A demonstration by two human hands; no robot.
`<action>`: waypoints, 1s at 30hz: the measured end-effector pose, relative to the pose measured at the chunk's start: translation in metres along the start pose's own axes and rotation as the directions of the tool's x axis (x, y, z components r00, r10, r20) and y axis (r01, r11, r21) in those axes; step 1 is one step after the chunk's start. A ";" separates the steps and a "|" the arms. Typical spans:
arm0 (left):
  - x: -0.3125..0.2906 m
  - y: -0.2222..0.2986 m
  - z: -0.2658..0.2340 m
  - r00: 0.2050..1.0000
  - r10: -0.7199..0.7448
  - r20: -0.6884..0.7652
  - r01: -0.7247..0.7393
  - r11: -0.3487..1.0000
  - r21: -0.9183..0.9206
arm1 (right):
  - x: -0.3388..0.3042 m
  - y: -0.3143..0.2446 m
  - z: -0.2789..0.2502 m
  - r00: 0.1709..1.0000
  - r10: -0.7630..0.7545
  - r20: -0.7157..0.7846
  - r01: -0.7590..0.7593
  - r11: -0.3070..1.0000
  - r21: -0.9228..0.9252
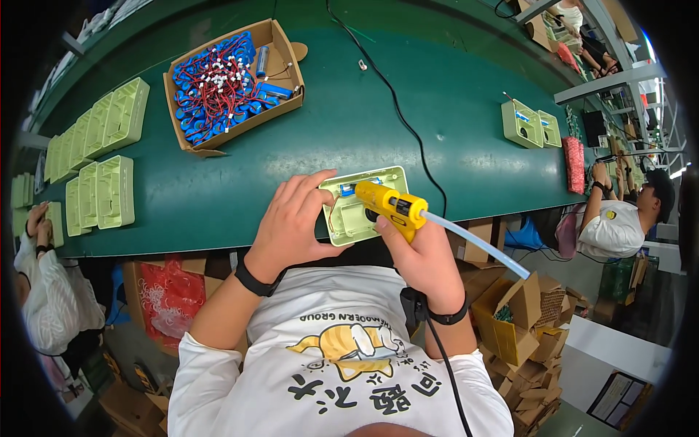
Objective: Applying hot glue to small plastic housings and attaching internal components on an assembly line.
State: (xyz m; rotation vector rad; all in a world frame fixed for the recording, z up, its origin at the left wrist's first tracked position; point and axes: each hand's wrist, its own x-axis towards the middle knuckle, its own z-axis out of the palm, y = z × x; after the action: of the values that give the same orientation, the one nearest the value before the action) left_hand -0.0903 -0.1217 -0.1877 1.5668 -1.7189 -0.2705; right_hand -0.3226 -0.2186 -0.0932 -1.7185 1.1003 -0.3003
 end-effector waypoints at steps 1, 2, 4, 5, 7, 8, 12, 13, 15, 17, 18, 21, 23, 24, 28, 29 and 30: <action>-0.001 0.001 0.000 1.000 -0.002 0.001 0.002 1.000 0.000 | 0.000 -0.001 0.002 0.999 -0.039 -0.005 0.039 0.997 -0.073; -0.001 0.001 0.000 1.000 -0.004 0.001 0.004 1.000 0.000 | -0.001 -0.001 0.003 0.997 -0.078 -0.007 0.076 0.987 -0.145; -0.002 0.001 0.000 1.000 -0.004 -0.002 0.004 1.000 0.004 | -0.004 0.000 -0.001 0.995 -0.094 -0.030 0.089 0.987 -0.137; -0.002 0.001 0.001 1.000 -0.007 -0.006 0.007 1.000 0.007 | -0.007 0.001 -0.004 0.993 -0.109 -0.049 0.102 0.986 -0.131; -0.002 0.001 0.001 1.000 -0.005 -0.009 0.006 1.000 0.009 | -0.009 0.002 -0.006 0.990 -0.124 -0.073 0.114 0.986 -0.125; -0.002 0.001 0.001 1.000 -0.006 -0.013 0.006 1.000 0.012 | -0.009 0.003 -0.006 0.992 -0.120 -0.048 0.114 0.988 -0.104; -0.002 0.002 0.001 1.000 -0.006 -0.021 0.007 1.000 0.025 | -0.004 0.013 -0.003 0.990 -0.140 0.014 0.140 0.989 -0.043; -0.003 0.002 0.000 1.000 -0.014 -0.024 0.015 0.999 0.029 | -0.001 0.015 -0.003 0.986 -0.164 0.034 0.165 0.986 -0.027; -0.001 0.003 -0.001 1.000 -0.013 -0.026 0.014 0.999 0.042 | 0.004 0.017 -0.008 0.980 -0.195 0.046 0.196 0.981 -0.004; 0.000 0.005 0.001 0.999 -0.007 -0.034 0.009 0.999 0.038 | 0.008 0.006 -0.019 0.978 0.079 0.194 -0.102 0.988 0.114; 0.002 0.006 0.001 0.999 -0.001 -0.038 0.003 0.999 0.037 | 0.008 0.004 -0.024 0.939 0.203 0.276 -0.252 0.955 0.157; 0.003 0.008 0.002 1.000 0.014 -0.016 -0.014 1.000 0.016 | 0.004 0.036 -0.032 0.961 0.046 0.273 -0.179 0.856 0.485; 0.004 0.004 0.000 0.998 0.061 0.014 -0.061 0.998 -0.008 | -0.002 0.060 -0.030 0.978 -0.032 0.206 -0.110 0.759 0.642; 0.004 -0.002 -0.001 1.000 -0.003 -0.025 -0.001 0.989 -0.151 | -0.005 0.073 -0.030 0.989 -0.072 0.128 -0.052 0.640 0.766; 0.050 0.009 0.005 0.995 -0.095 0.004 0.090 0.926 -0.368 | -0.027 0.094 -0.026 0.982 -0.168 -0.085 0.137 0.324 0.936; 0.071 0.022 0.007 0.996 -0.070 0.056 0.083 0.954 -0.288 | -0.032 0.095 -0.025 0.973 -0.209 -0.099 0.158 0.293 0.943; 0.090 0.031 0.014 0.993 -0.049 0.108 0.071 0.976 -0.207 | -0.036 0.096 -0.025 0.962 -0.249 -0.112 0.178 0.263 0.948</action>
State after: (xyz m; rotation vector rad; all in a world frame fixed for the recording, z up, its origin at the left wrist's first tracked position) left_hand -0.1173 -0.2016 -0.1422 1.4720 -1.6616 -0.5541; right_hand -0.4092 -0.2110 -0.1530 -0.6979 0.3781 -0.8871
